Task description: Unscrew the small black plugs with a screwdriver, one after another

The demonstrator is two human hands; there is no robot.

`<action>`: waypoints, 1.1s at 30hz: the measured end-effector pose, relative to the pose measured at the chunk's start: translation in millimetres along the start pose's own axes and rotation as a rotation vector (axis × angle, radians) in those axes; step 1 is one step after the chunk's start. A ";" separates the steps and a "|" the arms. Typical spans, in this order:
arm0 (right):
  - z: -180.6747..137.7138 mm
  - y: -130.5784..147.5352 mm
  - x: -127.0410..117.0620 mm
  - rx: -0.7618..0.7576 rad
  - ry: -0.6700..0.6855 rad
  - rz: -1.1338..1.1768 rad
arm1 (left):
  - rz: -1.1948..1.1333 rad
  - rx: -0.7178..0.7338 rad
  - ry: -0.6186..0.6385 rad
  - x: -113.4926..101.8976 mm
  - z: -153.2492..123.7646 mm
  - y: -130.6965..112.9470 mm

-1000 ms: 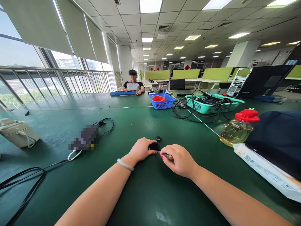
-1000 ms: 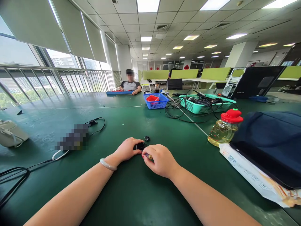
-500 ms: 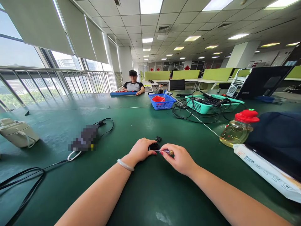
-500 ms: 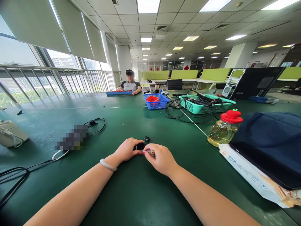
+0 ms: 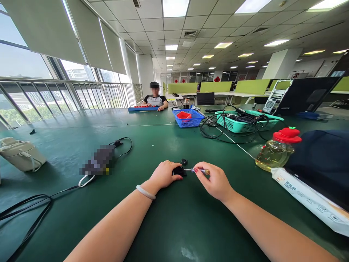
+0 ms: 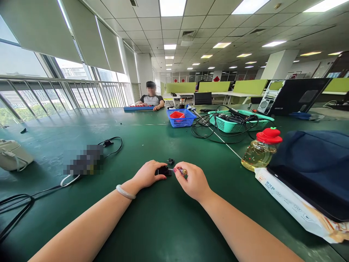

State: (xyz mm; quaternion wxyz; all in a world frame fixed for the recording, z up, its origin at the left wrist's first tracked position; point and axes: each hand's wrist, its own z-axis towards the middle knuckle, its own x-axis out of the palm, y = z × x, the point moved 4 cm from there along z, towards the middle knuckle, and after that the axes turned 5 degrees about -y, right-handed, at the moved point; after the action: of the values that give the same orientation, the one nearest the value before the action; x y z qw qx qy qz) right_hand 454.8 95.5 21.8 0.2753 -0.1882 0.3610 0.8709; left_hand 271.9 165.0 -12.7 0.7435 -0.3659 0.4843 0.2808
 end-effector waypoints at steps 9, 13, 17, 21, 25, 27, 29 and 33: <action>0.1 -1.2 11.9 0.082 0.160 -0.019 | -0.033 0.021 -0.026 -0.5 -1.8 -1.9; 0.4 -7.8 12.5 0.159 0.186 0.023 | -0.044 0.060 -0.044 -1.8 -2.5 -4.0; 1.1 -13.6 12.2 0.221 0.189 0.061 | -0.082 0.079 -0.073 -4.7 -3.5 -6.3; 1.8 -15.3 11.6 0.242 0.178 0.100 | -0.127 0.098 -0.103 -6.7 -4.1 -8.7; 2.3 -14.3 7.6 0.202 0.118 0.126 | -0.127 0.131 -0.108 -6.3 -4.4 -10.1; 2.2 -14.3 2.4 0.181 0.041 0.161 | -0.114 0.124 -0.103 -5.9 -4.4 -9.7; 1.8 -16.0 -3.4 0.174 -0.049 0.204 | -0.101 0.109 -0.111 -6.1 -4.0 -9.1; 1.6 -27.3 -11.1 0.223 -0.206 0.249 | -0.045 0.036 -0.179 -8.2 -2.9 -5.7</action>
State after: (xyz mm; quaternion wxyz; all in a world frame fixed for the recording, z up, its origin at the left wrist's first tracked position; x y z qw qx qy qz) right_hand 480.0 108.9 14.4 0.2200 -0.0204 0.4458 0.8674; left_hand 271.8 158.8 -4.4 0.7964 -0.3365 0.4125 0.2868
